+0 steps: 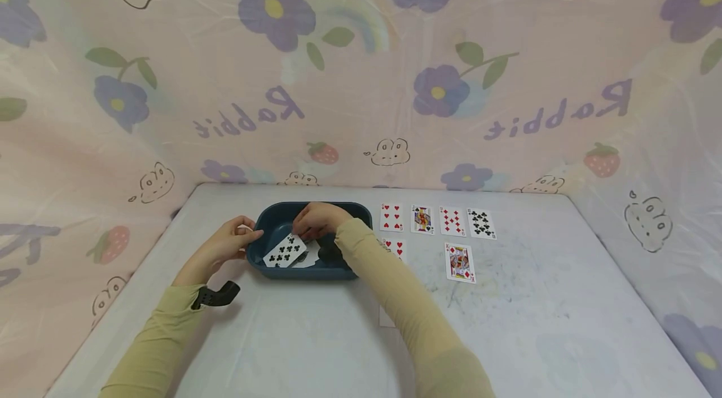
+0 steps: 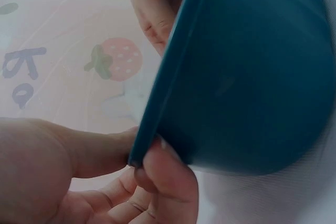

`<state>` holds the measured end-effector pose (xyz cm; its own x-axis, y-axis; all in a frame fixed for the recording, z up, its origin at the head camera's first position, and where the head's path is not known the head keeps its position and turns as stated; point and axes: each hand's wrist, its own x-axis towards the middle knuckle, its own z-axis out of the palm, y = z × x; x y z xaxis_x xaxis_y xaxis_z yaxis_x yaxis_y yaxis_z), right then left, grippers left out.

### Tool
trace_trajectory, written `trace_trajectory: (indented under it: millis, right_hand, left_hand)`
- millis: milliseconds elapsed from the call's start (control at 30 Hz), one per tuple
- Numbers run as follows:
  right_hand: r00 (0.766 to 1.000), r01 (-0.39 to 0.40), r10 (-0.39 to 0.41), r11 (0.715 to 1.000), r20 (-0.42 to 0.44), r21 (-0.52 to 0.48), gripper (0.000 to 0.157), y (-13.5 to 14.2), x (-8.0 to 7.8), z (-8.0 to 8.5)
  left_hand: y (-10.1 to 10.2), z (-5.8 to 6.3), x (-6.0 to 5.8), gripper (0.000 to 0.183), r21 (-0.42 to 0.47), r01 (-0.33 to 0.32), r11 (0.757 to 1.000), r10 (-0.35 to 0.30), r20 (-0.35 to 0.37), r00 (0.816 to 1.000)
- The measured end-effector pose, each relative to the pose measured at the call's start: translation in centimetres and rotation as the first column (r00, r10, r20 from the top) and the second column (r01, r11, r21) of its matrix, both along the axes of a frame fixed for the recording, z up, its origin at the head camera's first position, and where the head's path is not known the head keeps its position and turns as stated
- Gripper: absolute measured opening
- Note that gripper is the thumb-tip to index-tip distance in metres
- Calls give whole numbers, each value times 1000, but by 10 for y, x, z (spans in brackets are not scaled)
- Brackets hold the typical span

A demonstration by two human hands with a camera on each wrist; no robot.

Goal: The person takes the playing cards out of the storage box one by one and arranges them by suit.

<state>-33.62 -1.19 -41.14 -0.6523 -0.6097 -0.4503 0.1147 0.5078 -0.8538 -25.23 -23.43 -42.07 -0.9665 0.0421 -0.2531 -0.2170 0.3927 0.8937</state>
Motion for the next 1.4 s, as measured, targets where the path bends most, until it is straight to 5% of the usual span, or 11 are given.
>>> trace_trajectory:
  millis: [200,367,767,933,1167,1400]
  right_hand:
    - [993,-63,68,997,-93,52,25,5,1,3]
    - [990,13,-7,999,-143,45,21,18,1,10]
    - [984,139,-162,958,-71,-251,28,68,4,30]
    - [978,145,-182,942,-100,-302,32,98,15,34]
    - [950,195,-260,925,-171,-325,19,148,33,23]
    - [930,248,-319,912,-183,-327,22,190,51,19]
  left_hand:
    - [2,2,-1,27,0,-1,1000,1,4,1000]
    - [2,1,-1,28,6,0,1000,0,6,1000]
    - [-1,1,-1,26,-2,7,1000,-7,13,1000]
    - [0,-1,-1,26,-5,3,1000,-3,11,1000]
    - [-2,-1,4,35,30,48,998,-47,-27,999]
    - [0,1,4,29,-3,8,1000,-8,-6,1000]
